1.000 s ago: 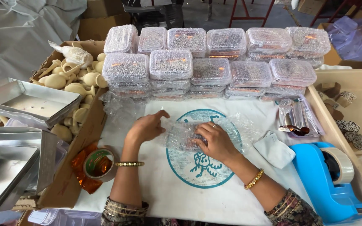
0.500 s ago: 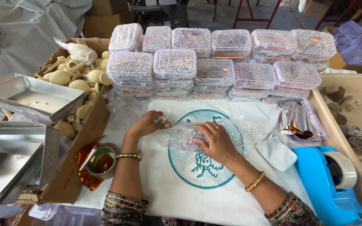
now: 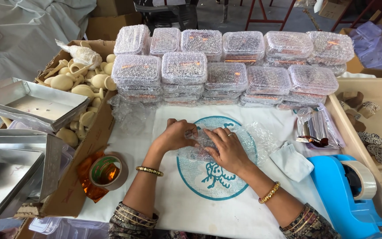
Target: Wrapping small clear plastic containers in bubble wrap and securing them with tape.
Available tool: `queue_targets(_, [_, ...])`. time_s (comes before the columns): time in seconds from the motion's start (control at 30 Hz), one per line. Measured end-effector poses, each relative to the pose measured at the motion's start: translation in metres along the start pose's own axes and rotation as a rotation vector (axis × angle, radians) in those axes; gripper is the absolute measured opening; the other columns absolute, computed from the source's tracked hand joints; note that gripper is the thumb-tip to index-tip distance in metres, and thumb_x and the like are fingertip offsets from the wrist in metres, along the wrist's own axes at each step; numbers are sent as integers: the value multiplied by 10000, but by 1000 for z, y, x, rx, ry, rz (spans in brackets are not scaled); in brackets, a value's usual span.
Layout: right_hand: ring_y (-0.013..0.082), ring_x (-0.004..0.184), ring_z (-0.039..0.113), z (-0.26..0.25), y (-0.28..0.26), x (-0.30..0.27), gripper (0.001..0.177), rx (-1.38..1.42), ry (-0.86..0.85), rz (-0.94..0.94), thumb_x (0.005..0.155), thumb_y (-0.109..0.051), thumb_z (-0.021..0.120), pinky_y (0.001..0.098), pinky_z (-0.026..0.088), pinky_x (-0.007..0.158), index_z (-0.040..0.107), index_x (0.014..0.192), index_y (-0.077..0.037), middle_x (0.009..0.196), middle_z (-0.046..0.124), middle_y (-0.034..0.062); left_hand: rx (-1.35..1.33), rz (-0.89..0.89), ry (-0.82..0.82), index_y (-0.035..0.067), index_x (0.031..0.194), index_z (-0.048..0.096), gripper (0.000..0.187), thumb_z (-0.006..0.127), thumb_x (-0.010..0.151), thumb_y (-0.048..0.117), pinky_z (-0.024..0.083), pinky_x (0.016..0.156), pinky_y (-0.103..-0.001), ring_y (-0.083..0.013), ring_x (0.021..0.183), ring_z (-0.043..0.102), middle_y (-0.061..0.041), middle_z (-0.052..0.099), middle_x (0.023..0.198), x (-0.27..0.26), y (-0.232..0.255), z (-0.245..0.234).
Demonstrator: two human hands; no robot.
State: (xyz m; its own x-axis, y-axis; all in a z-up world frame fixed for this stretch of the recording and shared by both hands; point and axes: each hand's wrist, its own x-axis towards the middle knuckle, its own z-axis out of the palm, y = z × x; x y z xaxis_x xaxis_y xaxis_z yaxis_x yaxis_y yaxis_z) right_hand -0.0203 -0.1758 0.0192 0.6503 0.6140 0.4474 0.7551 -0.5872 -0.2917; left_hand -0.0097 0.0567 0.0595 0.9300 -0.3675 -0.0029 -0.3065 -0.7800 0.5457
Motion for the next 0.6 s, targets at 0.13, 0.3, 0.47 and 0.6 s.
queue_targets(0.13, [270,1076,542,1,0,1,613,-1,-6,0,924,-322,684,438,444,958,503,1467,-100,1184,560,83,7,160,158,96,834,721,327,923,663,287,425,859,-460,-241,857,667,-42,707,784,9,-22,16])
queue_targets(0.3, [283,1100,534,0,0,1,622,-7,-3,5,917,-325,692,446,440,962,491,1464,-107,1207,554,88,-321,130,124,53,897,654,242,829,817,200,527,702,-384,-273,749,642,-66,709,785,15,-34,27])
queue_targets(0.47, [285,1099,529,0,-2,0,628,24,-15,-3,933,-303,661,461,425,962,467,1510,-151,1220,553,77,-218,13,112,75,962,642,254,783,868,264,527,673,-403,-263,736,690,-95,733,806,16,-36,29])
queue_targets(0.6, [266,1113,527,3,-1,1,469,-84,-64,-33,933,-267,644,455,420,935,597,1397,-316,1219,552,65,-67,-70,115,110,1017,673,377,854,779,340,502,639,-422,-272,695,686,-122,709,736,7,-26,4])
